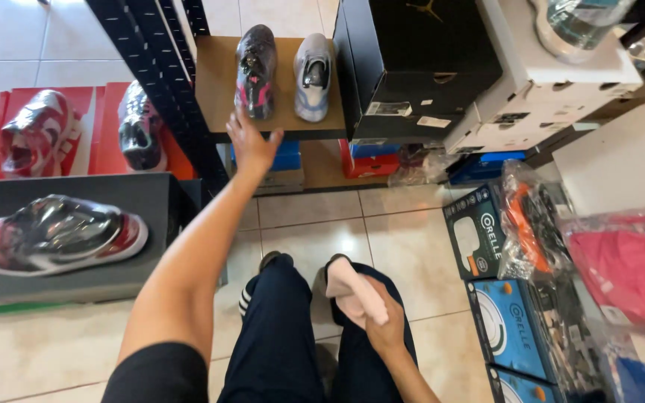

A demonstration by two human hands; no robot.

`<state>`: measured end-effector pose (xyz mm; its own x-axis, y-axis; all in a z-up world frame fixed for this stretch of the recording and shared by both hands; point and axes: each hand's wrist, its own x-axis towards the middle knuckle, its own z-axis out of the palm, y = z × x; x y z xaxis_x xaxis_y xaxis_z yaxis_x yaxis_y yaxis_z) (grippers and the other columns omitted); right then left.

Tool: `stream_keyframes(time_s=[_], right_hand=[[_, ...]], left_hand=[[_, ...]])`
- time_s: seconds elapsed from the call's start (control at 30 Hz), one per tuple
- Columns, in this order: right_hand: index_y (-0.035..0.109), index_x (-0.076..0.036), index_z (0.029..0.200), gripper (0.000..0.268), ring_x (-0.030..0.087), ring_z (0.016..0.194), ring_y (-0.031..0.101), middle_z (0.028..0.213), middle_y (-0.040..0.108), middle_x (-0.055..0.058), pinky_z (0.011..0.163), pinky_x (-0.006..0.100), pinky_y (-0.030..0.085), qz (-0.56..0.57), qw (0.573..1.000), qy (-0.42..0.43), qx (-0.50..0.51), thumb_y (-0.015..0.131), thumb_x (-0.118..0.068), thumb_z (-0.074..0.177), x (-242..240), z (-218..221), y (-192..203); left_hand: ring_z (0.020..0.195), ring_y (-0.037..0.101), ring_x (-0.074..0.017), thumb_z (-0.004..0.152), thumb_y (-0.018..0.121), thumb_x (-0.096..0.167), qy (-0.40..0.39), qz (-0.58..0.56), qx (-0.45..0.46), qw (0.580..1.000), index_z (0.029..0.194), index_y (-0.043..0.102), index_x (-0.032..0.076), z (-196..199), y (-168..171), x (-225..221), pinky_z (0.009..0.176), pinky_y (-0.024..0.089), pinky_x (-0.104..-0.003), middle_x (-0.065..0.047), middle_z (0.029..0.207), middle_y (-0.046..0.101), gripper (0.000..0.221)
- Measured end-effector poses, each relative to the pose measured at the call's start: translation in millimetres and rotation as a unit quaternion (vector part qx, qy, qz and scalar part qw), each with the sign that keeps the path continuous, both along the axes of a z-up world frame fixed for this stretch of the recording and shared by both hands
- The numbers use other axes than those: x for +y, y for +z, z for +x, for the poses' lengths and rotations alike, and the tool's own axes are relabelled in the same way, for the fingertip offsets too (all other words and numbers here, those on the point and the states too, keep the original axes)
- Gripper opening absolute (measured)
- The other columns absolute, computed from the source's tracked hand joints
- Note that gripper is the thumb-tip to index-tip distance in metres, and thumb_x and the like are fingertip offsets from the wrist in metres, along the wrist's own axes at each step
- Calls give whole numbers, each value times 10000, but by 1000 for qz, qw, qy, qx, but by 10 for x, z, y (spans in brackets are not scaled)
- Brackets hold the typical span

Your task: Wiping and inspecting various shoes with a cloth in a storage or display area

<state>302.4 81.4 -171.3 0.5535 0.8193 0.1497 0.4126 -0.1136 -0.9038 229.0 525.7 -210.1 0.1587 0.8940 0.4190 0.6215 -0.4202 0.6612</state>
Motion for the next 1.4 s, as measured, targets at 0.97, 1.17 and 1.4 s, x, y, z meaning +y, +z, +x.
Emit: stream_keyframes(time_s=[0.97,1.17,1.4], right_hand=[[518,43,1400,436,451,1390,429,1401,521,328,1229,543,299,-16,981,-178,-80,612,-155,1024,11,-726,-148],[689,-241,1331,395,371,1381,537,1427,619,99,1243,577,248,156,891,239,-354,406,-346,1077,-121,-1228,207],[591,-97,1409,410,456,1424,444,1445,554,179,1243,606,216,85,957,195,-195,402,-184,1055,-345,-1335,277]], left_hand=[[994,721,-302,948,705,215,44,-472,-493,730,1350,590,70,-2264,318,-3509,858,624,-509,-189,1156,699,442],[1249,537,-296,866,750,201,-157,-275,-273,908,1448,510,30,-2884,508,-3921,1115,430,-491,-198,1334,580,652],[1394,422,-473,660,965,342,-247,-126,-136,951,1483,454,15,-2918,758,-4143,1198,310,-581,-248,1487,479,1023]])
